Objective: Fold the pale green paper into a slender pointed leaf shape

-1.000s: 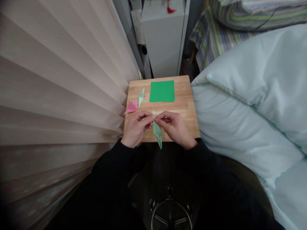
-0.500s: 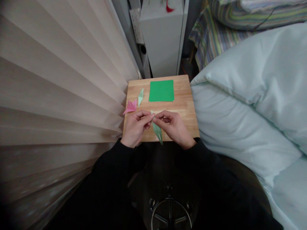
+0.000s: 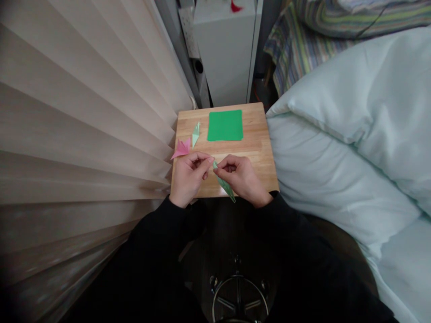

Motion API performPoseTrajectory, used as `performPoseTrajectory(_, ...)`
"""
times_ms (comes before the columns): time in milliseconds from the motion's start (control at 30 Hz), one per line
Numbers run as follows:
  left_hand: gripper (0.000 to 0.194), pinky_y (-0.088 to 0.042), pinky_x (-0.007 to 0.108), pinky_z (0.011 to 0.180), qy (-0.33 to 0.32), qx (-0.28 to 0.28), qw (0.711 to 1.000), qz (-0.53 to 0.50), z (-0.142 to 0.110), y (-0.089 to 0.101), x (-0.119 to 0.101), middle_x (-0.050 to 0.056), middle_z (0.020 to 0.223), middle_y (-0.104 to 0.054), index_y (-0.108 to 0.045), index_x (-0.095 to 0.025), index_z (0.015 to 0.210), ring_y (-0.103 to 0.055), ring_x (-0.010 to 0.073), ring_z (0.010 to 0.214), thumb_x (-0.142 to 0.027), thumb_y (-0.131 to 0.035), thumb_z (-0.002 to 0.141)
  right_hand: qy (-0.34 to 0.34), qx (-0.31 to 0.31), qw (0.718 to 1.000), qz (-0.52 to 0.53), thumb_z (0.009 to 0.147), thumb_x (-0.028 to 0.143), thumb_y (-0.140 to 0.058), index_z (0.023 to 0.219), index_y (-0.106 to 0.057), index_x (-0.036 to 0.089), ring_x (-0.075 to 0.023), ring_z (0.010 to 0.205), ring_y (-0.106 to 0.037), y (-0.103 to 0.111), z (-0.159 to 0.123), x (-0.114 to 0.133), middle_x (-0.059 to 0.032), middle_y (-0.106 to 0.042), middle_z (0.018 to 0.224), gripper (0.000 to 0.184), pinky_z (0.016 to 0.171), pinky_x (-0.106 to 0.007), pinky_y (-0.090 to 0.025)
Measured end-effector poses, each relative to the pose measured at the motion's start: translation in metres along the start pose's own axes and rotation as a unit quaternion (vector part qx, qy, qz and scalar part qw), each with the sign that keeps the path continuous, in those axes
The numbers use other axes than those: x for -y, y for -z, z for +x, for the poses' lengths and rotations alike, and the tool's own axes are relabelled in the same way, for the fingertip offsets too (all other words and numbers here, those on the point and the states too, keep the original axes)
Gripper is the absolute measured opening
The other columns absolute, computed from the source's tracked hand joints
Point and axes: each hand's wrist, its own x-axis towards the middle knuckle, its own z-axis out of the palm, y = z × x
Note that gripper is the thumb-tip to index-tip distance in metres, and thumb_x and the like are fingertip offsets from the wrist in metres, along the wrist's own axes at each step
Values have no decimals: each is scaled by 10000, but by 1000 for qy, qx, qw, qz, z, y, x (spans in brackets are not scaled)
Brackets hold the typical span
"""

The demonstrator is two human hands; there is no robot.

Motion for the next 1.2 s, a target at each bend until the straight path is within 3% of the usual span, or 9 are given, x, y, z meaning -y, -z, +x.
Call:
performPoseTrajectory(167, 160, -348, 231, 479, -11, -25, 1000, -13, 9, 14, 0, -50, 549, -528, -678, -178, 784, -455, 79, 475, -313, -739, 844, -7, 9, 1000, -2, 713, 437, -848, 669, -680, 166, -119, 587, -519, 1, 0, 0, -4, -628, 635, 322, 539, -279, -400)
performPoseTrajectory(367, 224, -393, 220, 486, 15, 82, 997, 6, 6, 14, -5, -14, 628, -602, -700, -169, 797, -512, 90, 531, -370, -800, 798, -6, 5, 1000, 2, 711, 437, -846, 686, -688, 161, -119, 597, -518, 5, 2, -3, -6, -637, 645, 318, 551, -280, -409)
performPoseTrajectory(600, 285, -485, 225, 522, 50, 120, 991, -19, 5, 11, -1, -1, 642, -646, -688, -155, 769, -591, 106, 563, -363, -872, 708, 16, 17, 998, -58, 775, 415, -810, 721, -712, 151, -116, 612, -512, 9, 1, -4, -12, -639, 674, 287, 567, -288, -379)
performPoseTrajectory(900, 225, -536, 251, 613, 50, 116, 991, -43, 5, 13, -3, 7, 646, -671, -721, -145, 744, -622, 110, 595, -314, -862, 698, 19, 32, 997, -70, 781, 460, -811, 751, -747, 152, -126, 632, -535, 11, 1, -4, -19, -662, 707, 317, 589, -295, -404)
performPoseTrajectory(1200, 192, -459, 240, 535, 28, 102, 994, -16, 3, 10, -3, 0, 593, -629, -716, -160, 709, -557, 102, 525, -319, -820, 732, 1, 37, 998, -50, 751, 476, -834, 751, -721, 148, -115, 603, -514, 9, 1, -3, -11, -652, 674, 347, 557, -281, -382)
